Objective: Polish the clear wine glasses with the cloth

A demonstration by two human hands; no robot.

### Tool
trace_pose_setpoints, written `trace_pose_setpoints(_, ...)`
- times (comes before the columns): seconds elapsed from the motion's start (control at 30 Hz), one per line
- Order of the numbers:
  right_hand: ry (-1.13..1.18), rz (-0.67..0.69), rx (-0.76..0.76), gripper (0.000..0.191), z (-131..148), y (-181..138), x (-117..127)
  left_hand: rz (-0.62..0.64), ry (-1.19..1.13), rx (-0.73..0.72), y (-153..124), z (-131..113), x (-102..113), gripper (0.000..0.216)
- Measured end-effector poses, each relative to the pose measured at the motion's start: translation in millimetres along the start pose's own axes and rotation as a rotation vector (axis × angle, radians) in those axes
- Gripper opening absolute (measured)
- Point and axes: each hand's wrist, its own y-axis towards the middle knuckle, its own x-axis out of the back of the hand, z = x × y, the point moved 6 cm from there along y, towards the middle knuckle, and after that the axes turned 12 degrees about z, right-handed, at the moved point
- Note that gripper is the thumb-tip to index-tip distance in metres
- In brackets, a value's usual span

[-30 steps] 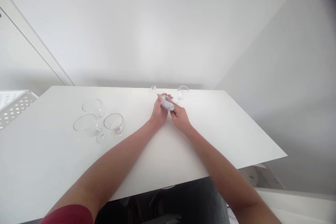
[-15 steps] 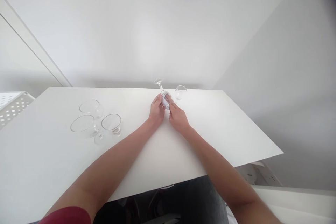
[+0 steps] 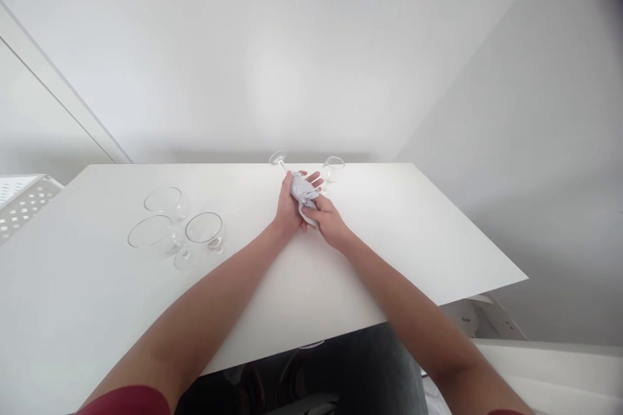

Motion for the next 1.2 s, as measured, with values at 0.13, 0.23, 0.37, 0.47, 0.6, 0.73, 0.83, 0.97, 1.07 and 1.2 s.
trace_pose_setpoints(0.13, 0.274, 0.047, 0.04, 0.025, 8, -2, -3, 0.003, 0.0, 0.082, -2, -1, 3, 0.043)
trace_pose_setpoints(0.23, -0.02, -0.065, 0.039, 0.023, 6, -2, 7, 0.043, 0.063, 0.168, -1, 3, 3, 0.054)
trace_pose_setpoints(0.37, -0.5, -0.214, 0.084, 0.034, 7, -2, 15, 0.104, 0.083, 0.048, 3, 3, 1, 0.058)
trace_pose_setpoints(0.47, -0.321, -0.163, 0.035, 0.035, 2, 0, 11, 0.072, 0.102, 0.081, 3, 7, 4, 0.068)
trace_pose_setpoints(0.6, 0.268, -0.029, 0.016, 0.027, 4, 0, 2, 0.048, 0.102, 0.108, 1, 4, 5, 0.051)
trace_pose_setpoints(0.73, 0.349, -0.013, 0.005, 0.021, 7, -1, 5, 0.033, 0.082, -0.026, 2, -5, 4, 0.03)
trace_pose_setpoints(0.83, -0.009, -0.109, 0.047, 0.023, 10, -3, 12, 0.035, 0.138, 0.011, 3, 0, 5, 0.04)
trace_pose_setpoints(0.97, -0.384, -0.234, 0.119, 0.035, 20, -8, 10, 0.077, 0.213, -0.048, 2, -3, 4, 0.053)
trace_pose_setpoints(1.07, -0.143, -0.213, 0.074, 0.039, 19, -8, 7, 0.145, 0.27, 0.083, 1, 2, 2, 0.064)
trace_pose_setpoints(1.2, 0.283, -0.138, 0.084, 0.036, 17, -5, 6, 0.167, 0.247, 0.129, -1, 1, 0, 0.067)
